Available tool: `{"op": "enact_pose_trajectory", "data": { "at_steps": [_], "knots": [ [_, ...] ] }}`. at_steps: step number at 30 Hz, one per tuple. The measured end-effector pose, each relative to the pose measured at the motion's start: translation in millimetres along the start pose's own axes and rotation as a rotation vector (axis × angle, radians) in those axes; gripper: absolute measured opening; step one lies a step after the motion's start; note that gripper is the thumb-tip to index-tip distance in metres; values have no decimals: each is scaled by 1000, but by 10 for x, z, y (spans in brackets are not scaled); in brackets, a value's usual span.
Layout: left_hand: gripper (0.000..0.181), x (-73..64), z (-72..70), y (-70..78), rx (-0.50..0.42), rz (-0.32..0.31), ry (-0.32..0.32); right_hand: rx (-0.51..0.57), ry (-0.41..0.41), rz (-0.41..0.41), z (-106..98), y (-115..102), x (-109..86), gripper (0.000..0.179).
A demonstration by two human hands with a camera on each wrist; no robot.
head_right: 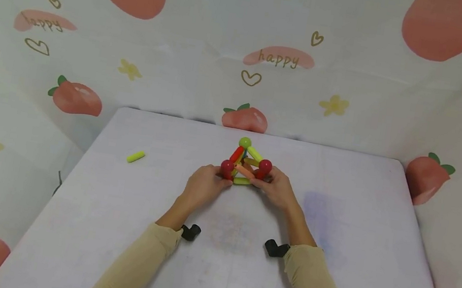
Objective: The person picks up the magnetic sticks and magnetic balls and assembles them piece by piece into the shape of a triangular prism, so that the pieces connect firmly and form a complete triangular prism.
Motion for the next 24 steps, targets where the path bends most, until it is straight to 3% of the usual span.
{"op": "enact_pose_trajectory", "data": {
  "at_steps": [3, 6, 9, 12, 24],
  "knots": [
    [45, -64, -90, 4, -100, 14, 24, -17, -12, 8, 7, 1, -4, 28],
    [51, -124, -216, 54, -179, 72, 106, -34, -14, 7, -1, -20, -13, 25],
    [48, -164, -319, 126, -208, 142, 183, -44, -11, -5, -11, -42, -19, 23],
    [42, -182, -374, 165, -203, 169, 225, -52, -14, -19, -6, -53, -18, 22],
    [43, -139, -364, 168, -170, 154, 229, -127, 8, -59, -7, -81, -14, 21]
  ]
}}
Point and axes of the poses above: each hand's wrist, its own x-axis towards the middle knuckle, its own z-axis out of the palm, y = z × x, the point moved 7 cm from there along x, towards the middle knuckle, and after that the axes turned 6 degrees about -y, right-handed, at the moved point
